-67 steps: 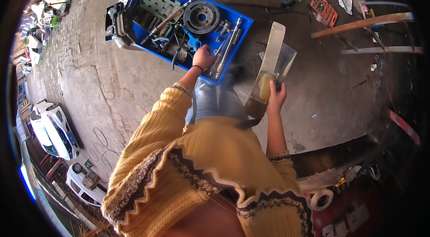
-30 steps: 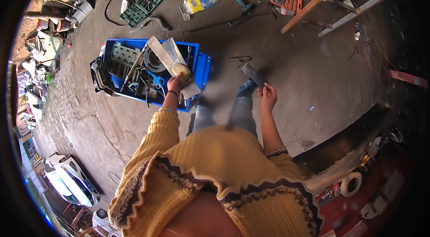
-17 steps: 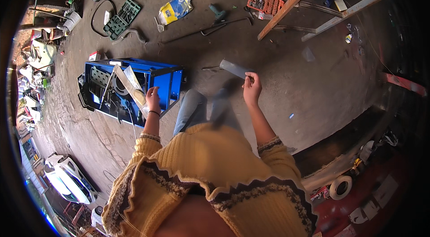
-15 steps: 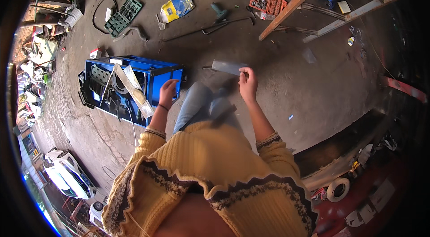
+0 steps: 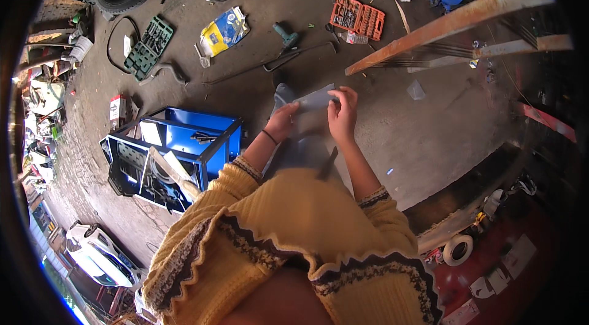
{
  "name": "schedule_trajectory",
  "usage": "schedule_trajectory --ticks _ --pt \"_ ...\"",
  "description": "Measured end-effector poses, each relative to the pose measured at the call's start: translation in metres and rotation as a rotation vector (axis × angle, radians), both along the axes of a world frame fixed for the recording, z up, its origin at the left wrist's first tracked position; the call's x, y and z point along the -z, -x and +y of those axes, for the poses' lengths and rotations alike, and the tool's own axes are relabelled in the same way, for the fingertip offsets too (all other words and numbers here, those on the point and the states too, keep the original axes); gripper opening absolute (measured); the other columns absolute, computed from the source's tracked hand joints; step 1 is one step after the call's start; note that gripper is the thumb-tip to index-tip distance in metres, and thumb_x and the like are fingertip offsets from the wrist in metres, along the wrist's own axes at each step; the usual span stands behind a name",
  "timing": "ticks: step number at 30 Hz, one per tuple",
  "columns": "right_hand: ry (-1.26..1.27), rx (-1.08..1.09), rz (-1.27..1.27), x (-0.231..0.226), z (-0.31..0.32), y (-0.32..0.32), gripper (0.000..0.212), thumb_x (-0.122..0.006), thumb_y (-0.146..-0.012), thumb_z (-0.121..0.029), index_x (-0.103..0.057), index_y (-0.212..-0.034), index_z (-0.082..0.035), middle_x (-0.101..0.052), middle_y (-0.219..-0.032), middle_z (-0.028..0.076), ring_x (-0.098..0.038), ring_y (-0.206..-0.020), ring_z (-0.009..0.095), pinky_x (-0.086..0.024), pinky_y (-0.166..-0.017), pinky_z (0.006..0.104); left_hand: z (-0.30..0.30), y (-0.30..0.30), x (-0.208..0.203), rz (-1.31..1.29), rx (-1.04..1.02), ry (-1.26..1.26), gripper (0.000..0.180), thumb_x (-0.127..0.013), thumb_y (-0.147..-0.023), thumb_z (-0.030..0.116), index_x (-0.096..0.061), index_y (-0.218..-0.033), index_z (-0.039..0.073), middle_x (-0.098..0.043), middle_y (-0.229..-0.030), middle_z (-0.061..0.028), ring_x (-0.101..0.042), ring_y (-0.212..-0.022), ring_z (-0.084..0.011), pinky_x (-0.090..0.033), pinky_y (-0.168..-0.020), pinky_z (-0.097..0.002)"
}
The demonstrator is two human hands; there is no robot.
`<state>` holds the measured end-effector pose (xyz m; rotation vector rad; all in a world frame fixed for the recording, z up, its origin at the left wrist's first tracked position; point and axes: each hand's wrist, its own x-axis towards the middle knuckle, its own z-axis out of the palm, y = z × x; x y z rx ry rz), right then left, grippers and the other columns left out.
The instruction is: The person walks through a cluttered workshop, picks up a metal bar and a small container, then opens an orange tool case. They browse the contents and select a socket, holding it alongside the metal bar.
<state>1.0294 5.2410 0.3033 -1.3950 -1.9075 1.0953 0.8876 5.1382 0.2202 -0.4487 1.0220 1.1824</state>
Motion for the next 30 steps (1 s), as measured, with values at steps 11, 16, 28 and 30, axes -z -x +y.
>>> schedule_trajectory --ticks 11,16,28,30 --pt "0.583 0.055 -0.019 0.138 0.036 0.08 0.025 -0.067 -0.079 -0.003 -0.052 -0.099 -0.005 -0.062 -0.09 0.003 -0.06 -0.081 0.01 -0.047 -0.065 0.0227 0.116 0.022 0.061 -0.108 -0.439 0.093 0.013 -0.057 -0.091 0.02 -0.055 -0.087 0.008 -0.056 -0.076 -0.0037 -0.056 -0.067 -0.0152 -0.046 -0.059 -0.027" --pt "0.686 -0.083 -0.024 0.199 0.074 0.098 0.024 -0.068 -0.08 -0.006 -0.052 -0.098 -0.005 -0.062 -0.088 0.003 -0.059 -0.081 0.01 -0.046 -0.067 0.0221 0.144 0.036 0.112 -0.119 -0.595 0.109 0.015 -0.054 -0.093 0.021 -0.055 -0.091 0.006 -0.061 -0.082 -0.0123 -0.06 -0.068 -0.0233 -0.05 -0.057 -0.0328" --pt "0.83 -0.291 -0.083 0.466 0.256 0.064 0.01 -0.064 -0.086 -0.011 -0.061 -0.093 -0.004 -0.066 -0.083 0.003 -0.062 -0.073 0.01 -0.051 -0.063 0.0249 0.207 0.021 0.26 0.255 -0.708 0.464 0.028 -0.051 -0.095 0.03 -0.059 -0.093 0.002 -0.054 -0.081 -0.0011 -0.047 -0.073 -0.0089 -0.041 -0.069 -0.0225" --pt "0.783 -0.082 -0.258 0.527 0.296 0.046 0.01 -0.061 -0.086 -0.009 -0.061 -0.092 -0.002 -0.066 -0.079 0.005 -0.064 -0.069 0.012 -0.051 -0.063 0.025 0.213 0.0 0.279 0.254 -0.594 0.522 0.03 -0.051 -0.095 0.03 -0.058 -0.094 0.001 -0.054 -0.081 -0.0018 -0.047 -0.073 -0.0096 -0.042 -0.068 -0.0236"
